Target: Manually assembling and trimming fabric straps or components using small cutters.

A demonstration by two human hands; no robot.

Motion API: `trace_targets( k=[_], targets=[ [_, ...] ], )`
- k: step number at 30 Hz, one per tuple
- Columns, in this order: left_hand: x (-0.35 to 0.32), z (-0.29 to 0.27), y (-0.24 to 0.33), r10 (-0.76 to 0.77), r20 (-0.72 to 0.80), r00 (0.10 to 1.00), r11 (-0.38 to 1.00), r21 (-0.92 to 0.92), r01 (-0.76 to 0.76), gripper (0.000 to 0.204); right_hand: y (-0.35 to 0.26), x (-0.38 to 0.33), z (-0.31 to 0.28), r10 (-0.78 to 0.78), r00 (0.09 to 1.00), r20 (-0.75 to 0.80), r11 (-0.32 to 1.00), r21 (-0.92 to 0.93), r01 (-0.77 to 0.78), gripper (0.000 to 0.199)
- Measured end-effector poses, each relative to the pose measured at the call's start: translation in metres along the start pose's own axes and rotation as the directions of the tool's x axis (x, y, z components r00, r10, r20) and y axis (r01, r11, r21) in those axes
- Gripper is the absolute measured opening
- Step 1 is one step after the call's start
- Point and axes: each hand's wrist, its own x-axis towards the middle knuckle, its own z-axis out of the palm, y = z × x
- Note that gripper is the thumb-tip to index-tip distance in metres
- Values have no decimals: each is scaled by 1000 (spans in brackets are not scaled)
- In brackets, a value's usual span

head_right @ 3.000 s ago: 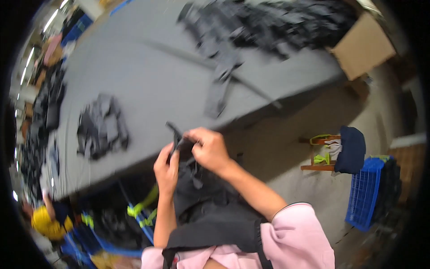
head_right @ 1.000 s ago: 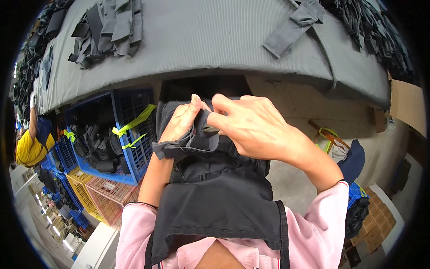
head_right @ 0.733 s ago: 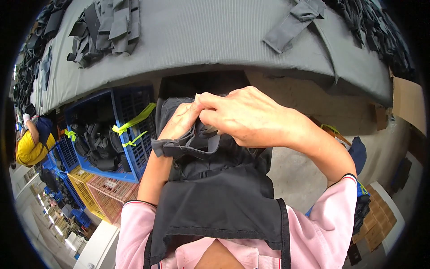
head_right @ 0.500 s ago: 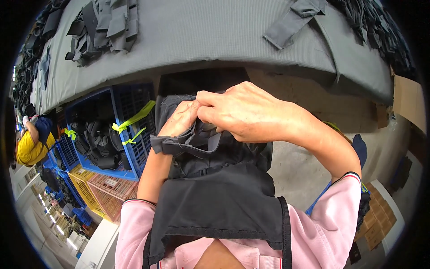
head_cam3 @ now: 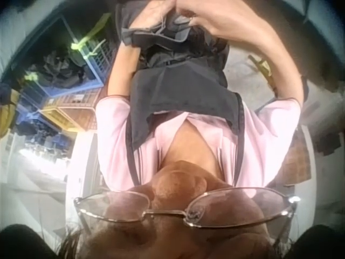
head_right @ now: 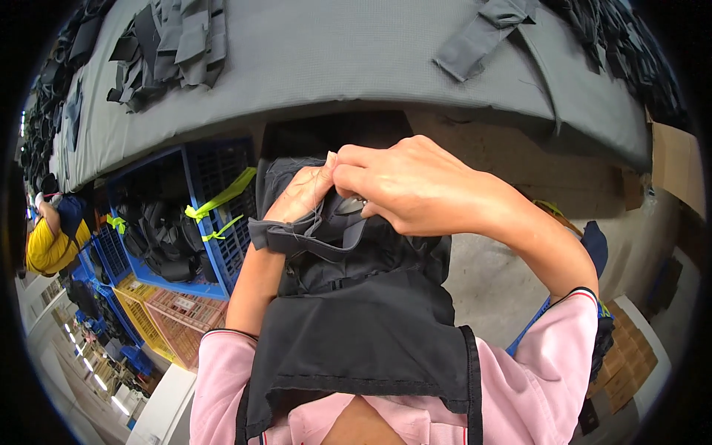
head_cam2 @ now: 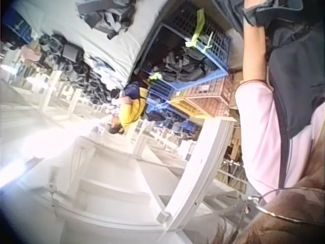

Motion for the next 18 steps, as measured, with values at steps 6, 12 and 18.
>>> trace_targets(
  k=[6, 12, 18],
  targets=[
    [6, -5, 5, 141, 24, 990, 990, -4, -141, 60, 1, 6, -8, -29, 999, -22, 997, -73, 28, 28],
    [8, -16, 2, 119, -125, 985, 988, 117, -105, 50, 5, -15, 1, 135, 952, -273, 966, 249, -65, 35],
    [23, 12, -4, 299, -226, 927, 954, 47, -297, 28, -1, -25, 68, 447, 756, -479, 857, 471, -208, 17]
  ],
)
